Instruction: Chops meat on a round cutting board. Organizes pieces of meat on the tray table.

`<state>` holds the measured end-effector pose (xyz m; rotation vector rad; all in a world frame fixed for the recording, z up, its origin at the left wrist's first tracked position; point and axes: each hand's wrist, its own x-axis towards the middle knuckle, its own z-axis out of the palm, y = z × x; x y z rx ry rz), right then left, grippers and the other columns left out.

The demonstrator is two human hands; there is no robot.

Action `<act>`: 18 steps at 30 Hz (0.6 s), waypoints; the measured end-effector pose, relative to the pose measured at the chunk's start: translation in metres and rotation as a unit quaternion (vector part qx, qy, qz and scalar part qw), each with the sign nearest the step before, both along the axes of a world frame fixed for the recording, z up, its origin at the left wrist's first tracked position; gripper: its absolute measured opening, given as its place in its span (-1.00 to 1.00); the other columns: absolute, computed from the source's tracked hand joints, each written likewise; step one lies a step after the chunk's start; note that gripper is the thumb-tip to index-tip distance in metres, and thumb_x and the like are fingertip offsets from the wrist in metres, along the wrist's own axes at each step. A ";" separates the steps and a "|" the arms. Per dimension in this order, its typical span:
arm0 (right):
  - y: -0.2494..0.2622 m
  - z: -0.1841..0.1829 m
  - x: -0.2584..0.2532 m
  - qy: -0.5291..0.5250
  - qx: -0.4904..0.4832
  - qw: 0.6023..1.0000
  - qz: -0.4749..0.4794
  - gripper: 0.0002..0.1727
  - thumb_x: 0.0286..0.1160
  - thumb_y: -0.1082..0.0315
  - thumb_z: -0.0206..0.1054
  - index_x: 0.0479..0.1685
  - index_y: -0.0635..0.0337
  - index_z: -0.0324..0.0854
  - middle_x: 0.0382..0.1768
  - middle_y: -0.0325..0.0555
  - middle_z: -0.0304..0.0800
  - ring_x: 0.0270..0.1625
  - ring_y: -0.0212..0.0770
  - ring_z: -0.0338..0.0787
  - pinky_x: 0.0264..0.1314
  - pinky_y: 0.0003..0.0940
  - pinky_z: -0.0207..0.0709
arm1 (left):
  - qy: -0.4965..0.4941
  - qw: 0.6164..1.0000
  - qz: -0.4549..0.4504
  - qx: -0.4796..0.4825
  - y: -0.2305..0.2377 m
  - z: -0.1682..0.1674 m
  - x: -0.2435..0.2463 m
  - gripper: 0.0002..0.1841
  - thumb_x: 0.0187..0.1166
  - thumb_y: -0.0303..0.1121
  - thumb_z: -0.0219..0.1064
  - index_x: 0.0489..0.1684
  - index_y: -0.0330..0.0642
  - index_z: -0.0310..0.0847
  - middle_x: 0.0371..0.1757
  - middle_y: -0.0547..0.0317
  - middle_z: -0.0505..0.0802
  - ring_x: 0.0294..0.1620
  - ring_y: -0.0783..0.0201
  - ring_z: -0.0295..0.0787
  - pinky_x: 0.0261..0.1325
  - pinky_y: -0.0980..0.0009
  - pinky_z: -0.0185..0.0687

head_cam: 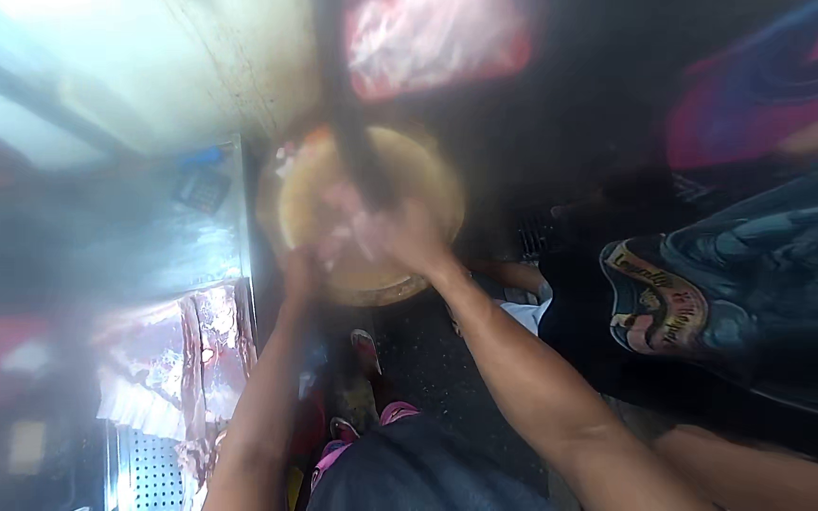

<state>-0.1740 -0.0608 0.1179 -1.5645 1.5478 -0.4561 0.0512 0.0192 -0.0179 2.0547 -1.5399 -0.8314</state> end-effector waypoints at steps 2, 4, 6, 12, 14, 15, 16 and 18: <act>-0.001 0.016 0.017 -0.047 -0.080 0.995 -0.040 -0.58 0.69 -0.07 0.30 -0.01 0.15 0.65 -0.39 -0.08 0.74 -0.37 -0.11 0.78 -0.26 0.02 0.70 | -0.001 1.000 0.022 -0.008 0.003 0.000 -0.003 -0.66 0.49 -0.47 0.46 0.24 -0.23 0.72 0.11 -0.12 0.83 0.12 -0.01 0.81 0.26 -0.05 0.73; 0.020 -0.013 0.025 -0.032 -0.091 0.995 -0.020 -0.50 0.75 -0.10 0.21 0.22 0.17 0.60 -0.33 0.02 0.76 -0.40 -0.03 0.79 -0.33 0.07 0.74 | 0.001 0.999 0.041 -0.009 0.006 -0.004 -0.005 -0.67 0.47 -0.45 0.48 0.21 -0.22 0.73 0.08 -0.10 0.83 0.07 0.01 0.81 0.21 -0.03 0.75; 0.040 -0.066 0.019 0.076 -0.017 0.995 0.068 -0.50 0.76 -0.01 0.18 0.38 0.21 0.55 -0.17 0.17 0.83 -0.14 0.15 0.87 -0.05 0.24 0.74 | -0.003 0.999 0.048 -0.004 0.004 -0.005 -0.005 -0.67 0.46 -0.44 0.49 0.18 -0.23 0.74 0.08 -0.10 0.83 0.09 0.01 0.81 0.24 -0.01 0.74; 0.040 -0.057 0.000 0.161 0.117 0.975 0.097 -0.53 0.74 0.02 0.21 0.13 0.32 0.65 -0.07 0.25 0.81 0.07 0.22 0.84 0.19 0.27 0.66 | -0.009 0.999 0.031 0.005 0.006 -0.003 -0.011 -0.66 0.50 -0.44 0.46 0.23 -0.27 0.71 0.17 -0.14 0.82 0.24 -0.06 0.77 0.38 -0.06 0.67; 0.028 -0.025 0.000 0.108 0.067 0.990 0.063 -0.52 0.76 -0.05 0.21 0.06 0.26 0.64 -0.25 0.17 0.79 -0.19 0.16 0.83 -0.07 0.25 0.69 | 0.023 0.998 0.055 -0.019 0.004 -0.005 -0.015 -0.61 0.48 -0.47 0.46 0.30 -0.25 0.66 0.14 -0.13 0.83 0.16 -0.02 0.81 0.30 -0.06 0.72; 0.030 -0.013 0.002 0.081 0.029 0.995 0.046 -0.55 0.76 -0.06 0.21 0.03 0.21 0.63 -0.36 0.09 0.77 -0.32 0.09 0.82 -0.22 0.20 0.70 | 0.034 0.997 0.072 -0.023 0.008 -0.006 -0.019 -0.60 0.47 -0.48 0.46 0.29 -0.24 0.64 0.10 -0.10 0.85 0.09 0.01 0.84 0.22 -0.07 0.77; 0.033 -0.007 0.005 0.052 -0.010 0.998 0.034 -0.57 0.75 -0.05 0.23 0.05 0.18 0.63 -0.40 0.03 0.76 -0.39 0.03 0.81 -0.30 0.16 0.70 | 0.038 0.995 0.086 -0.027 0.008 -0.007 -0.022 -0.62 0.46 -0.47 0.47 0.26 -0.23 0.65 0.05 -0.09 0.86 0.03 0.03 0.86 0.16 -0.06 0.79; 0.047 -0.021 0.012 0.031 -0.047 0.998 0.042 -0.58 0.72 -0.01 0.27 0.15 0.19 0.64 -0.33 0.02 0.80 -0.30 0.00 0.84 -0.21 0.14 0.75 | 0.030 0.995 0.091 -0.035 0.011 -0.010 -0.025 -0.66 0.47 -0.45 0.48 0.20 -0.26 0.68 0.04 -0.07 0.85 0.02 0.06 0.85 0.17 -0.02 0.79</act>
